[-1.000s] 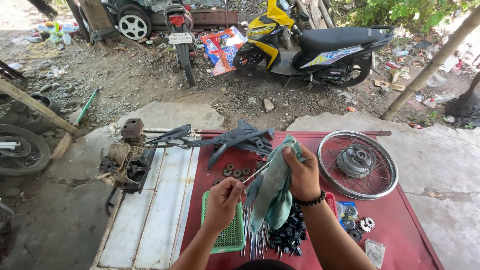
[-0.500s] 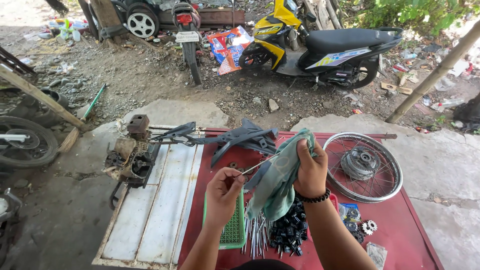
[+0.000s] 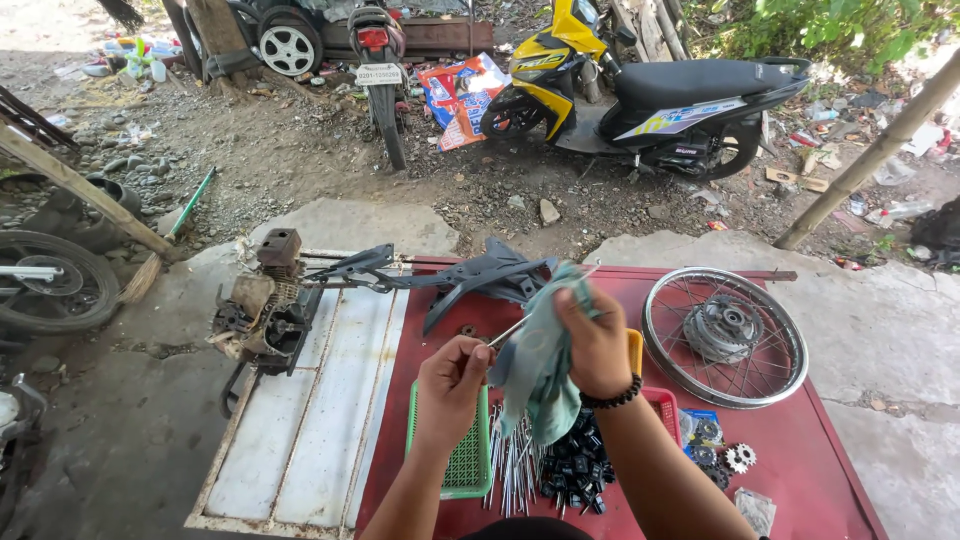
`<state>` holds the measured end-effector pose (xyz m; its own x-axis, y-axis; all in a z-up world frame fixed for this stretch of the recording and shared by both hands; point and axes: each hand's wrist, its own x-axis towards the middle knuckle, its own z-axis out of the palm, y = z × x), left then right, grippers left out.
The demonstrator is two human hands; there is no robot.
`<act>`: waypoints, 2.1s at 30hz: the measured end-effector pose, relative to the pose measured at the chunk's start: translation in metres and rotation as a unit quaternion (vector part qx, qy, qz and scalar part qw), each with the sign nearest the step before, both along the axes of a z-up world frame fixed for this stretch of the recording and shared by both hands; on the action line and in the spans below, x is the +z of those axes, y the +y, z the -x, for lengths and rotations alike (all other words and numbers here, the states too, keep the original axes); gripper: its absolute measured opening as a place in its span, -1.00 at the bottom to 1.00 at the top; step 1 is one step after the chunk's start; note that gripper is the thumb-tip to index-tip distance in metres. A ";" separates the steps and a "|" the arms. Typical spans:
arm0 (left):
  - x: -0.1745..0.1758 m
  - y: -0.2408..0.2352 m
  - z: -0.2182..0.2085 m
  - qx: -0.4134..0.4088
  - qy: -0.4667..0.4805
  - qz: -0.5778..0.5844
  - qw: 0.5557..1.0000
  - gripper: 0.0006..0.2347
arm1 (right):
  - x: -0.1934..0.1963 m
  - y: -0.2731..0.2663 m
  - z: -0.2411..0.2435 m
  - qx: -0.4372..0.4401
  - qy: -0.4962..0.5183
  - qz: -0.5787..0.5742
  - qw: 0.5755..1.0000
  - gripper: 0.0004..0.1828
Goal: The person repeatedly picks up thin metal rods from a green basket on a red workbench and wipes them with a light blue cloth. The person holds the cloth in the right hand and the rod in the left, rubbing the rod along the cloth before placing it back into the basket. This process is repeated for several rods throughout the video.
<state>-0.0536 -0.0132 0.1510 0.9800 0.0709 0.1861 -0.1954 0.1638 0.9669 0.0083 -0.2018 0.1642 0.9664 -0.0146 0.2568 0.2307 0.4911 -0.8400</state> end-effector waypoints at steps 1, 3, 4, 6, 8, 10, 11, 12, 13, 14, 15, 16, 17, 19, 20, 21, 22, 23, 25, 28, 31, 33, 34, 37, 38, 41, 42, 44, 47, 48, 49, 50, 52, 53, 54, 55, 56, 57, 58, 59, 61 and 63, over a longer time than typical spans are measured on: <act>-0.002 -0.001 -0.002 0.000 0.000 0.000 1.000 -0.85 | 0.004 0.002 0.000 0.000 0.000 0.000 1.000 -0.92; -0.007 -0.002 -0.003 0.025 -0.016 -0.016 0.999 -0.94 | 0.010 0.006 0.003 0.041 -0.030 0.167 0.985 -0.89; -0.009 -0.001 -0.001 0.026 -0.012 -0.016 0.999 -0.94 | 0.004 0.004 -0.002 0.042 -0.027 0.167 0.985 -0.89; -0.012 0.001 -0.003 0.039 -0.027 0.031 0.998 -0.97 | -0.005 -0.002 -0.017 0.023 0.047 -0.056 0.997 -0.91; -0.013 0.004 -0.002 0.034 -0.024 0.034 0.999 -0.96 | 0.004 -0.004 -0.014 -0.019 0.049 -0.055 0.997 -0.88; -0.014 0.005 -0.001 0.028 -0.018 0.038 0.999 -0.93 | 0.005 -0.003 -0.010 -0.063 0.053 -0.055 0.995 -0.85; -0.015 0.004 -0.001 0.024 0.012 0.025 0.999 -0.86 | 0.002 -0.001 -0.008 -0.027 0.058 -0.064 0.996 -0.86; -0.015 0.003 -0.003 0.019 0.041 0.013 0.999 -0.78 | 0.000 0.000 -0.007 0.008 0.063 -0.073 0.995 -0.86; -0.017 0.004 -0.004 0.018 0.042 0.013 0.999 -0.78 | -0.002 -0.002 -0.006 0.007 0.064 -0.073 0.995 -0.86; -0.018 0.004 -0.005 0.009 0.051 0.028 0.998 -0.77 | -0.004 -0.003 -0.006 0.029 0.058 -0.056 0.996 -0.87; -0.019 0.005 -0.007 0.000 0.059 0.043 0.997 -0.75 | -0.006 -0.005 -0.006 0.052 0.053 -0.040 0.996 -0.88; -0.020 0.006 -0.007 -0.002 0.059 0.042 0.997 -0.75 | -0.004 -0.006 -0.006 0.050 0.053 -0.041 0.997 -0.88; -0.021 0.007 -0.007 -0.011 0.049 0.055 0.997 -0.77 | -0.003 -0.007 -0.007 0.007 0.049 -0.050 0.998 -0.89; -0.019 0.008 -0.008 -0.023 0.038 0.067 0.997 -0.79 | 0.003 -0.008 -0.009 -0.038 0.044 -0.060 0.996 -0.86; -0.018 0.008 -0.007 -0.020 0.016 0.055 0.998 -0.81 | 0.006 -0.008 -0.008 -0.046 0.037 -0.071 0.996 -0.86; -0.017 0.008 -0.006 -0.018 -0.007 0.042 0.999 -0.84 | 0.009 -0.008 -0.007 -0.055 0.030 -0.082 0.995 -0.85; -0.017 0.008 -0.008 -0.019 -0.007 0.041 0.999 -0.84 | 0.007 -0.006 -0.007 -0.056 0.029 -0.083 0.995 -0.85; -0.017 0.007 -0.009 -0.021 -0.013 0.045 0.999 -0.88 | 0.004 -0.003 -0.007 -0.052 0.031 -0.072 0.996 -0.86; -0.018 0.005 -0.008 -0.020 -0.017 0.050 0.998 -0.92 | 0.001 -0.003 -0.005 -0.047 0.035 -0.059 0.997 -0.87; -0.014 0.007 -0.013 -0.005 -0.014 0.046 0.999 -0.90 | 0.003 -0.009 -0.012 0.032 0.028 0.067 0.997 -0.86; -0.014 0.008 -0.011 -0.016 -0.060 0.063 0.996 -0.92 | 0.003 -0.014 -0.016 -0.006 0.033 0.006 0.999 -0.90; -0.009 0.008 -0.011 -0.003 -0.042 0.032 0.999 -0.95 | 0.020 -0.009 -0.014 -0.066 0.017 -0.053 0.996 -0.87; -0.009 0.006 -0.012 -0.003 -0.042 0.032 0.999 -0.95 | 0.014 -0.007 -0.015 -0.066 0.017 -0.053 0.996 -0.87; -0.007 0.003 -0.012 0.006 0.019 0.003 1.000 -0.78 | 0.006 -0.002 -0.013 0.017 0.015 -0.051 0.998 -0.92; -0.004 0.002 -0.012 -0.002 0.036 0.000 0.999 -0.77 | 0.009 -0.002 -0.011 0.044 -0.006 0.039 0.998 -0.90; -0.005 0.003 -0.011 -0.007 0.057 -0.003 0.998 -0.74 | 0.007 -0.005 -0.012 0.053 -0.001 0.027 0.998 -0.91; -0.005 0.004 -0.013 -0.006 0.057 -0.004 0.998 -0.73 | 0.005 -0.006 -0.016 0.033 0.022 -0.076 0.996 -0.94; -0.008 0.001 -0.013 -0.019 0.041 0.021 0.999 -0.76 | 0.010 -0.002 -0.011 0.006 0.024 -0.078 0.997 -0.92; -0.001 -0.003 -0.010 -0.024 0.007 0.012 1.000 -0.88 | 0.000 0.002 -0.004 0.000 0.027 0.003 1.000 -0.90; 0.003 -0.005 -0.010 -0.016 -0.015 -0.021 1.000 -0.97 | -0.005 0.002 -0.003 0.019 0.027 0.086 0.996 -0.90; -0.004 -0.005 -0.012 -0.016 -0.014 -0.020 1.000 -0.97 | -0.004 0.001 -0.002 0.019 0.028 0.086 0.996 -0.90; -0.011 -0.005 -0.013 -0.019 -0.020 0.016 0.999 -0.99 | -0.003 0.000 -0.001 0.026 0.022 0.094 0.995 -0.90; -0.017 -0.003 -0.014 -0.022 -0.027 0.051 0.998 -0.94 | 0.001 -0.002 -0.002 0.031 0.016 0.100 0.994 -0.91; -0.017 -0.001 -0.013 -0.023 -0.026 0.058 0.998 -0.97 | 0.004 -0.004 -0.003 -0.002 0.025 0.031 0.999 -0.90; -0.017 0.001 -0.012 -0.025 -0.027 0.065 0.997 -0.97 | 0.007 -0.006 -0.005 -0.035 0.032 -0.039 0.998 -0.88; -0.014 0.001 -0.012 -0.027 -0.028 0.064 0.997 -0.97 | 0.008 -0.006 -0.003 -0.037 0.031 -0.039 0.998 -0.88; -0.011 0.001 -0.011 -0.013 0.000 0.028 1.000 -0.92 | 0.009 -0.005 -0.002 -0.049 0.034 -0.036 0.998 -0.87; -0.008 0.001 -0.011 0.001 0.027 -0.009 1.000 -0.85 | 0.011 -0.003 -0.001 -0.062 0.036 -0.032 0.997 -0.86; -0.009 0.000 -0.013 0.002 0.026 -0.009 1.000 -0.85 | 0.007 -0.002 -0.001 -0.061 0.036 -0.032 0.997 -0.86; -0.010 -0.002 -0.014 0.000 0.031 -0.019 0.999 -0.84 | 0.004 0.000 0.000 -0.016 0.031 0.004 0.999 -0.87; -0.007 -0.003 -0.016 -0.001 0.035 -0.029 0.999 -0.83 | 0.002 0.001 0.002 0.029 0.026 0.040 0.998 -0.87; -0.002 -0.004 -0.014 -0.024 0.049 -0.016 0.998 -0.77 | 0.004 0.000 0.004 0.055 0.010 0.086 0.995 -0.89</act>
<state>-0.0393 -0.0168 0.1491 0.9957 0.0195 0.0909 -0.0927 0.1392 0.9859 0.0048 -0.2017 0.1681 0.9644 0.1345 0.2278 0.1661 0.3621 -0.9172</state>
